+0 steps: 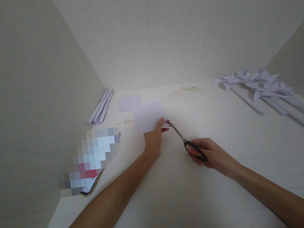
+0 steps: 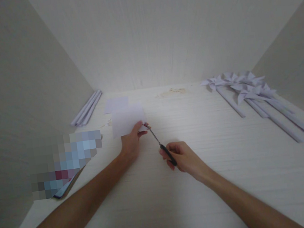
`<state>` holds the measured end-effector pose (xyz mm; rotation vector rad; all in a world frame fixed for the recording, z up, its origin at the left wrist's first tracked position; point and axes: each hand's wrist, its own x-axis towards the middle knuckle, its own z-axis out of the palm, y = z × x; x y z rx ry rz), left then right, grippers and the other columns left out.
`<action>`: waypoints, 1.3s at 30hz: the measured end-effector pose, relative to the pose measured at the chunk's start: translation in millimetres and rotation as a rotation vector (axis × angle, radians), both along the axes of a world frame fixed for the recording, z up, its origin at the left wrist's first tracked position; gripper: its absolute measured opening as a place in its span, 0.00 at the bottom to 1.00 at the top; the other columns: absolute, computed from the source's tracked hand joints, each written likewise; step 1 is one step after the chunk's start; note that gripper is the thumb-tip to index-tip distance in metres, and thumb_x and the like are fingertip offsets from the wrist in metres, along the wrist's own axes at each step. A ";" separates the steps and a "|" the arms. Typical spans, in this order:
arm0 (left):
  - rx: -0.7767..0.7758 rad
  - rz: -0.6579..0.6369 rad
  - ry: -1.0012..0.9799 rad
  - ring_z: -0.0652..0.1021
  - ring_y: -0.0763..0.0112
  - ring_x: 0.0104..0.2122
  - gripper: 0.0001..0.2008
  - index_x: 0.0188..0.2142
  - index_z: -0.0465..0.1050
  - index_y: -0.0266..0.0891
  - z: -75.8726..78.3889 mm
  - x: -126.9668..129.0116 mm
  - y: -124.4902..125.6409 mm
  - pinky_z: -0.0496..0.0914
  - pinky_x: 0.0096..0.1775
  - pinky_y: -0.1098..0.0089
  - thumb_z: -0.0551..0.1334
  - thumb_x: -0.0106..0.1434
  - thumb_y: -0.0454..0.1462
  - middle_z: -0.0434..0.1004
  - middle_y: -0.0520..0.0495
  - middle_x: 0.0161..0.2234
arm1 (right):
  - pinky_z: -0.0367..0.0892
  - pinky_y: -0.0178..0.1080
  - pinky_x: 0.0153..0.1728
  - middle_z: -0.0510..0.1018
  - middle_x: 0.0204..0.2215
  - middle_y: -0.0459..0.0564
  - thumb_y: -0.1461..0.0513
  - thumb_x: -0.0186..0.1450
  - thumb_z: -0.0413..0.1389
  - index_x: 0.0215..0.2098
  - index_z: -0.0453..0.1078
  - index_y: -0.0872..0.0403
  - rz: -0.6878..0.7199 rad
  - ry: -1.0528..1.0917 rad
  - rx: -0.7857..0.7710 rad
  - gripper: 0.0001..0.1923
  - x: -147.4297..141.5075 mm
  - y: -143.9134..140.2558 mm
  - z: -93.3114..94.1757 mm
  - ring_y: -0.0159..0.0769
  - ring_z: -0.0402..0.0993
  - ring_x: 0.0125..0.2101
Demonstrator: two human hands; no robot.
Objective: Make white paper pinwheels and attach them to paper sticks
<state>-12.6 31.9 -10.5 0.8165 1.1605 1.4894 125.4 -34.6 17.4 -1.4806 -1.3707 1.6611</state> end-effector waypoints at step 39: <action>0.020 -0.011 -0.042 0.74 0.74 0.22 0.06 0.25 0.69 0.36 0.8 0.7 -0.7 0.66 0.23 0.75 0.60 0.48 0.37 0.73 0.51 0.23 | 0.51 0.31 0.15 0.60 0.11 0.40 0.53 0.55 0.52 0.18 0.58 0.55 0.007 -0.150 0.196 0.15 -2.8 -0.2 -16.3 0.25 0.56 0.13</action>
